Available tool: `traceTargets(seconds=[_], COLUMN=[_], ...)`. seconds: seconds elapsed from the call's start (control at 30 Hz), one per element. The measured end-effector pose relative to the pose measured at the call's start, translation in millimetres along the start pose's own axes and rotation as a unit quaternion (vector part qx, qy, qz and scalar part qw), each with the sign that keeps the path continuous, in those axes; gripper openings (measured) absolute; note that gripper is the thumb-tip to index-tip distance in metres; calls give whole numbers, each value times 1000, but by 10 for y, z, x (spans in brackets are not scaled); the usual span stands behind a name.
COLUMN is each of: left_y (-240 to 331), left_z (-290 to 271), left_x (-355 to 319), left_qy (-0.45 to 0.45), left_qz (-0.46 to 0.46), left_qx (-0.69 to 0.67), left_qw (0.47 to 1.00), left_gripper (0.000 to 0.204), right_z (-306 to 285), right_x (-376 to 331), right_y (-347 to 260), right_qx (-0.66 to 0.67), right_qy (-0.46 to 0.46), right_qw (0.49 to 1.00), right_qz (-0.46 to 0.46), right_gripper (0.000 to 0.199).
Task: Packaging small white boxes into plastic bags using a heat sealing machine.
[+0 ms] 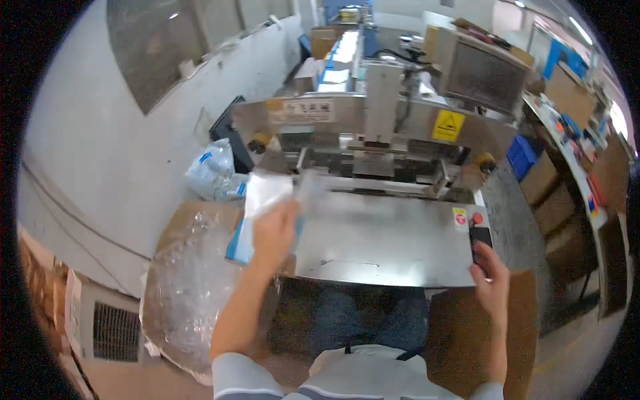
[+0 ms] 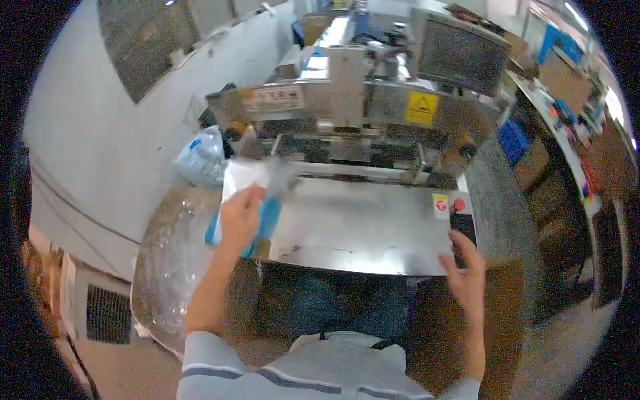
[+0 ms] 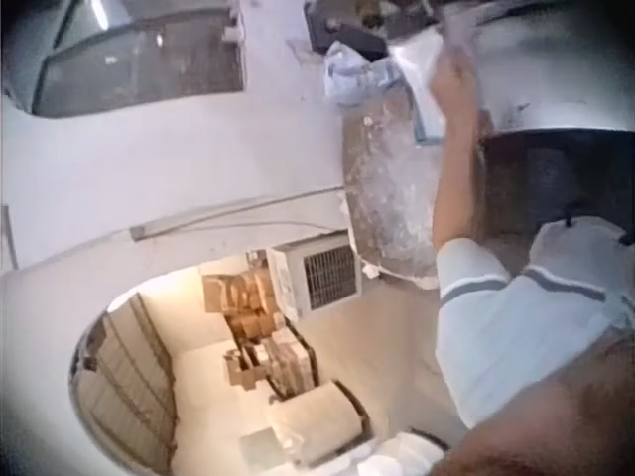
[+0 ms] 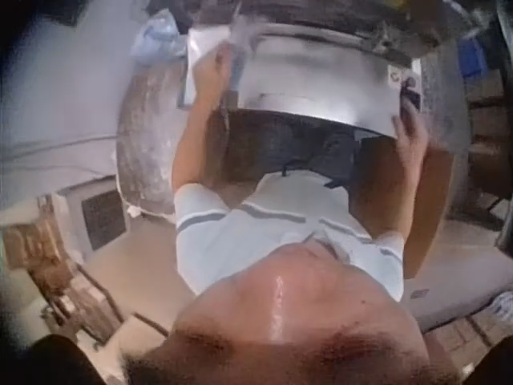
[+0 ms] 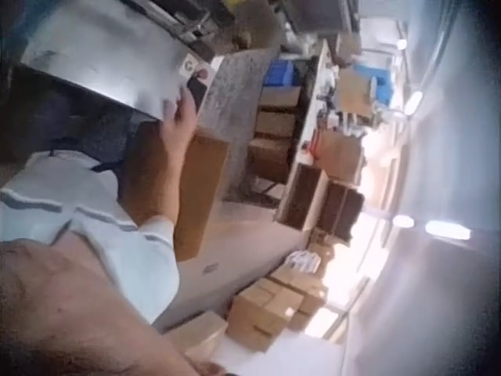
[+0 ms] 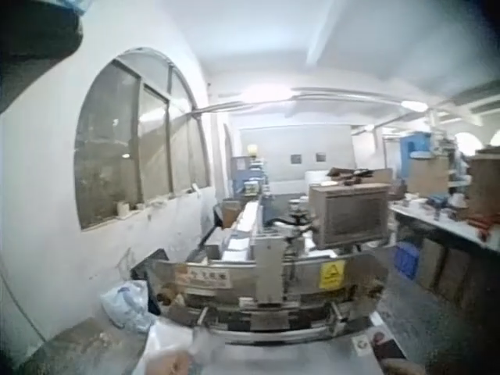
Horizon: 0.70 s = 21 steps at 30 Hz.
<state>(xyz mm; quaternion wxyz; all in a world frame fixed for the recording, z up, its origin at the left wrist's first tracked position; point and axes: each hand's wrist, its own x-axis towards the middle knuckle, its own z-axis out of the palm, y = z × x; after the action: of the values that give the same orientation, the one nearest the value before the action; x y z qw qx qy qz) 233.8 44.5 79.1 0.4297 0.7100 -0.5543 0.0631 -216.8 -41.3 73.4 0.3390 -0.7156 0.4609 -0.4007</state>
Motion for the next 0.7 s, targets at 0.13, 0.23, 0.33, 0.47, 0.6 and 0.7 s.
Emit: traceTargets(seconds=[0.13,0.23,0.33,0.47,0.6,0.7], left_y=[889,1266,1325,1174,1159,1213], left_z=[174,267,291,470,612,578], left_x=[-551,-798,-881,-1029,-1166,-930], left_qy=[-219,-254,-277,-350,-126,-154], left_qz=[67,2,-59,-273,-82,133], left_qx=[-175,-260,-278,-255,-105,-131], left_qw=[958,931,918,859,983,970], left_gripper=[20,19,16,20,33,42], right_z=[771,784,778,865,886,921], right_x=[181,247,141,82,21,-1], right_y=[-678,-449,-404,-378,-216,-169], right_qx=[-60,72,-2,-21,-86,-151], right_qy=[-28,-272,-226,-74,-112,-171], right_qw=[971,956,968,963,936,919], right_qz=[-232,-79,-111,-257,-323,-320], right_gripper=[48,20,16,13,16,14])
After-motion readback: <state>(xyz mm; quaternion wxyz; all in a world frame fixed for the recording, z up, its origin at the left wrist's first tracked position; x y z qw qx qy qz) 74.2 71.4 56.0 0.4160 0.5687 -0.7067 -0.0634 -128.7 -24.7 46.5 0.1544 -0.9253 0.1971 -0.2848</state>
